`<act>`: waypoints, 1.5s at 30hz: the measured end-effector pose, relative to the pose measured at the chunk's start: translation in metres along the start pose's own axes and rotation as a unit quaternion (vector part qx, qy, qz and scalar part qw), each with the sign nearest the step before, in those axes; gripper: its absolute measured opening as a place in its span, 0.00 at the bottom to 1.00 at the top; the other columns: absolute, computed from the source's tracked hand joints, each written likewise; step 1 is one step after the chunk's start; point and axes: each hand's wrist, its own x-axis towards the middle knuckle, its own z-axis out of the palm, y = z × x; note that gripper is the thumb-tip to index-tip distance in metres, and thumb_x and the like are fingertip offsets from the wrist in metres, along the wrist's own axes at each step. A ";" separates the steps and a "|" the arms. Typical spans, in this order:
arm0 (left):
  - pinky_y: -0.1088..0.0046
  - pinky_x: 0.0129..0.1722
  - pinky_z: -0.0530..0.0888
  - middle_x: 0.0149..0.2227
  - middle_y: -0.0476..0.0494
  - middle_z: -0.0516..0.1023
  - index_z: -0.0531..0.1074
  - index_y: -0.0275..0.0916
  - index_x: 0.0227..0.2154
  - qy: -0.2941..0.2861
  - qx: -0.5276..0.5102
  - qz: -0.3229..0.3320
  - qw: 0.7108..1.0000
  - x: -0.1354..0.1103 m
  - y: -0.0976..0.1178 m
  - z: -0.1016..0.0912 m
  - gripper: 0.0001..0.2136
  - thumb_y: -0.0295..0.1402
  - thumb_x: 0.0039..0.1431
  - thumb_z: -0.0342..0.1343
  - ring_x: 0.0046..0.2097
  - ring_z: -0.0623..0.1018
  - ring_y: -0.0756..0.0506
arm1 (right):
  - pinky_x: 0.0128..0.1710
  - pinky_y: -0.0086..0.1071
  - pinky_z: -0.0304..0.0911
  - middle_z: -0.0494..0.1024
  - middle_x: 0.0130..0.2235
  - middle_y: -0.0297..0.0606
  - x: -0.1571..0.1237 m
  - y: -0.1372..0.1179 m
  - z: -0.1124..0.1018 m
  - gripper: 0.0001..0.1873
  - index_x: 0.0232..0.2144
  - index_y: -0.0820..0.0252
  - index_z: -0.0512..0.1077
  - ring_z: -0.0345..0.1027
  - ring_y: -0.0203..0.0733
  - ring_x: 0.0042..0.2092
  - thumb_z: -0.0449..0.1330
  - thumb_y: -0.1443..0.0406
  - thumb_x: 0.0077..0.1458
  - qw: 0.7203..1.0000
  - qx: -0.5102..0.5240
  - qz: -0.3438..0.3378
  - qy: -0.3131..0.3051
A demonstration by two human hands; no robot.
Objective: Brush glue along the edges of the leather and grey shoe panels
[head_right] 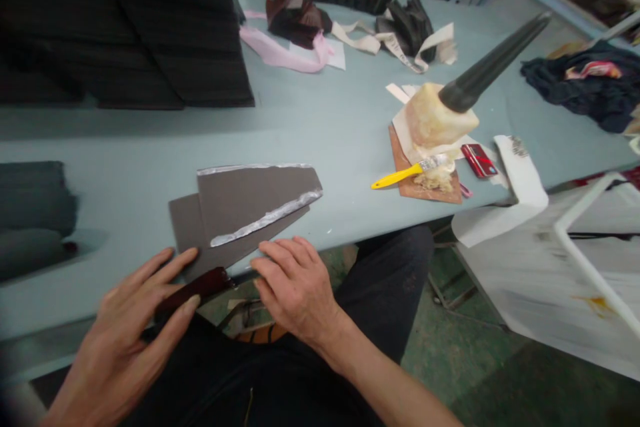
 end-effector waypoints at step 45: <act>0.72 0.48 0.80 0.45 0.45 0.87 0.83 0.41 0.48 0.058 -0.480 -0.358 0.799 0.022 0.062 -0.007 0.19 0.48 0.62 0.69 0.45 0.84 0.45 | 0.40 0.29 0.70 0.82 0.35 0.31 0.025 -0.049 -0.017 0.05 0.39 0.57 0.76 0.75 0.36 0.36 0.63 0.63 0.62 0.876 0.385 0.279 -0.079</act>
